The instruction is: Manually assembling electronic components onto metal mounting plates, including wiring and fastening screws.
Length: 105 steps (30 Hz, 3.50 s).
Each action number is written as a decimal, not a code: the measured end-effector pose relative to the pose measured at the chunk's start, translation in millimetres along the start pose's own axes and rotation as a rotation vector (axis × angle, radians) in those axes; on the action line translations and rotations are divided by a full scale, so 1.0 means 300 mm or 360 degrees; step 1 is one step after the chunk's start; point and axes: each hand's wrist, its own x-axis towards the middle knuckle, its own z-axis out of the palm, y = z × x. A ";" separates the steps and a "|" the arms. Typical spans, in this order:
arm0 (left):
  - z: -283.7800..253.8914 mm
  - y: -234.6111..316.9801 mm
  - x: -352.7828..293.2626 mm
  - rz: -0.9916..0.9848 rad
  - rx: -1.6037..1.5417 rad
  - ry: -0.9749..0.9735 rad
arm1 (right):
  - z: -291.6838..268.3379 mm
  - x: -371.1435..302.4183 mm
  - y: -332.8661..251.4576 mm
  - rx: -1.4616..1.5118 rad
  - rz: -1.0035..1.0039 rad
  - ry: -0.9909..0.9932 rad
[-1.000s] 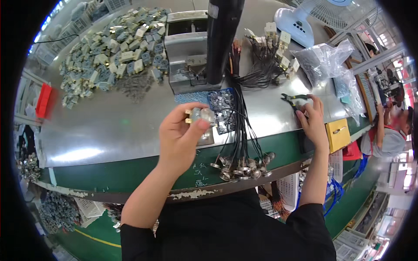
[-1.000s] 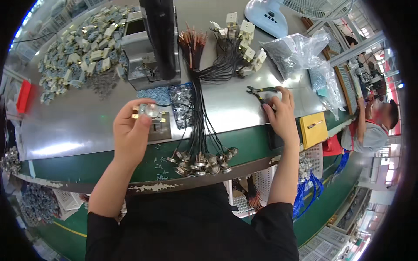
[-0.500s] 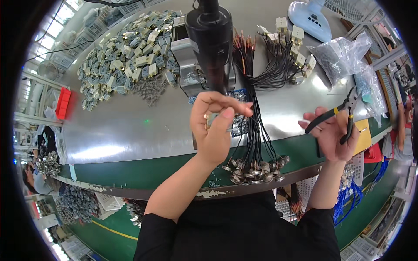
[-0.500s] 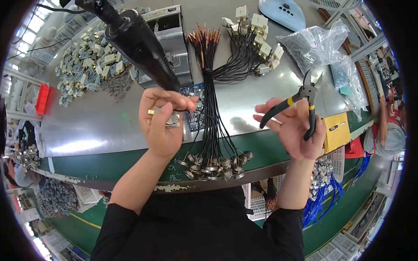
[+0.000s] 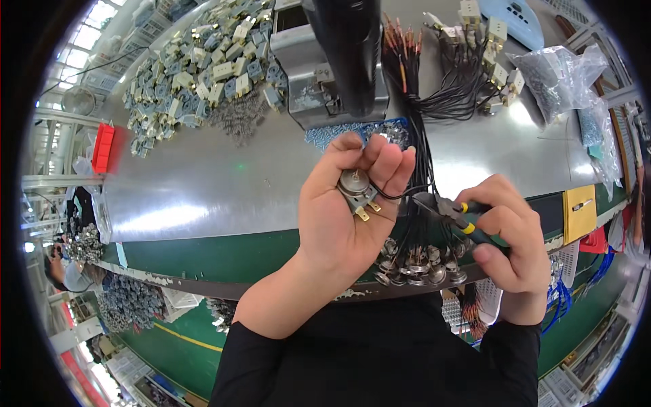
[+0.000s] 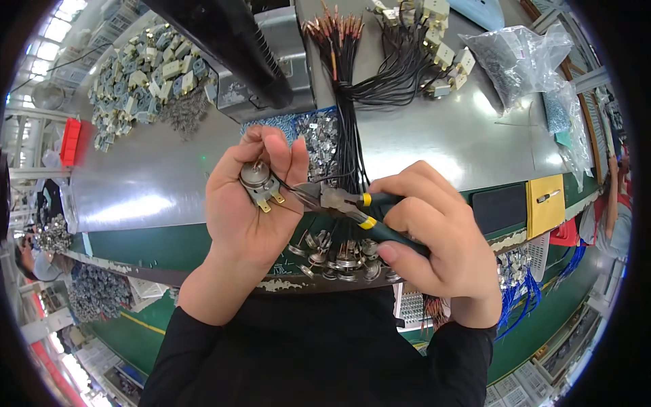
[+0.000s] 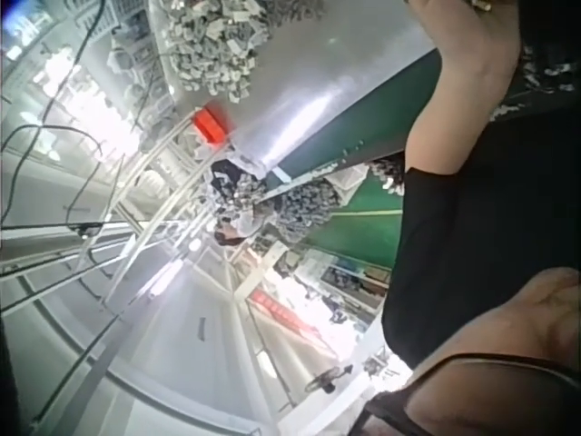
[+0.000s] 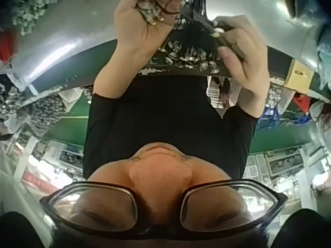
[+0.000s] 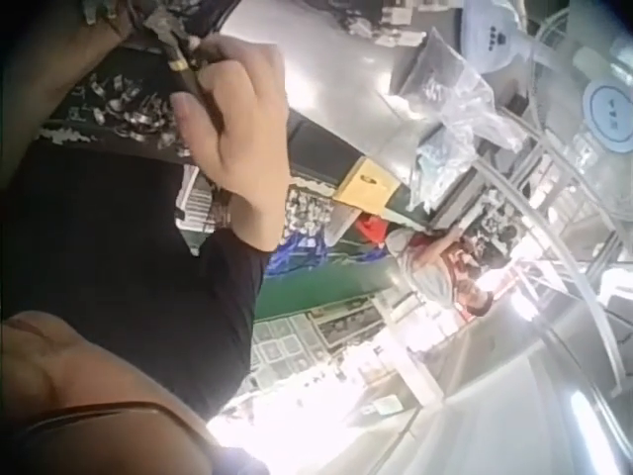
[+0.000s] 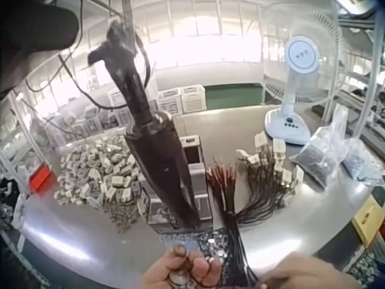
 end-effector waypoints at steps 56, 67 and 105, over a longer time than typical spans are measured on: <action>0.080 -0.002 -0.003 0.0085 0.1008 0.0220 | -0.056 0.158 -0.138 -0.1530 -0.0617 -0.0460; 0.090 0.008 0.004 0.0007 0.1023 0.0201 | -0.097 0.211 -0.131 -0.1231 -0.0351 -0.0613; 0.082 -0.009 0.026 0.0266 0.1492 -0.0018 | -0.077 0.214 -0.190 -0.0419 0.0473 -0.0542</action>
